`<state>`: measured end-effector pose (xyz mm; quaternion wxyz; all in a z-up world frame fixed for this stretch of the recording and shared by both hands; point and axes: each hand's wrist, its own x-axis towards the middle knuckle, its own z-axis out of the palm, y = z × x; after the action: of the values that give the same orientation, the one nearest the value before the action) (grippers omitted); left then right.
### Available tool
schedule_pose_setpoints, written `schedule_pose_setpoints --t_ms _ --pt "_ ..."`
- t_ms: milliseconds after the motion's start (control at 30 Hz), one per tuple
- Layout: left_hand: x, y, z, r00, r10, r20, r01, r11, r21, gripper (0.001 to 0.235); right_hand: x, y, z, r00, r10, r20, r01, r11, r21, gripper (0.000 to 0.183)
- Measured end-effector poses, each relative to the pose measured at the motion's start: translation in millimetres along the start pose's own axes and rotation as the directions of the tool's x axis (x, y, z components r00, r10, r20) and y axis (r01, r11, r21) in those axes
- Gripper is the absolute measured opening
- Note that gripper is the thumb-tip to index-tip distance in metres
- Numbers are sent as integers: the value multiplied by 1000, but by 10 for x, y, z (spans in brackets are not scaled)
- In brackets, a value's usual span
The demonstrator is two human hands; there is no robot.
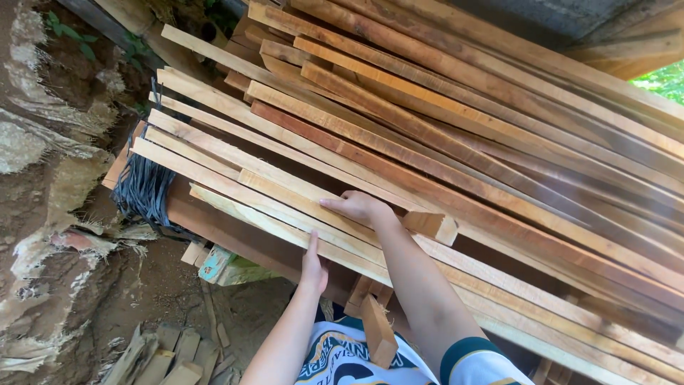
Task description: The person arranges thin wooden planks into a neat stack on a wooden surface. They align the planks by hand and then secure the bundle with a black strap, wrapping and tightening it around the stack.
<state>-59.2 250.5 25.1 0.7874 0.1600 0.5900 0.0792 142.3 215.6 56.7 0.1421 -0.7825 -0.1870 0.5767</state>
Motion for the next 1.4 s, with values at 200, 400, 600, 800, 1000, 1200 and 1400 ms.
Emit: schedule_pose_setpoints --t_ms 200,400,600,800,1000,1200,1400 --pt "145 -71 -26 997 -51 -63 21 914 -406 110 208 58 49 1000 -2 12 1 1000 10 91" --pt "875 -349 -457 976 -214 -33 179 886 -427 70 78 -10 65 988 -52 -145 54 998 14 78" --pt "833 -294 -431 960 -274 -53 231 886 -402 48 190 86 4 999 -6 52 5 1000 16 93" --pt "858 -213 -336 962 -271 -36 234 883 -407 52 421 201 81 995 35 89 -37 999 21 93" --pt "842 -304 -231 958 -285 -38 239 863 -444 57 442 197 76 997 29 77 -33 998 54 88" --pt "786 -205 -140 960 -277 -44 230 866 -444 61 76 -112 -110 979 72 191 -88 993 79 101" --pt "964 33 -537 960 -276 -46 228 867 -444 66 171 -38 -200 967 87 240 -125 981 149 99"
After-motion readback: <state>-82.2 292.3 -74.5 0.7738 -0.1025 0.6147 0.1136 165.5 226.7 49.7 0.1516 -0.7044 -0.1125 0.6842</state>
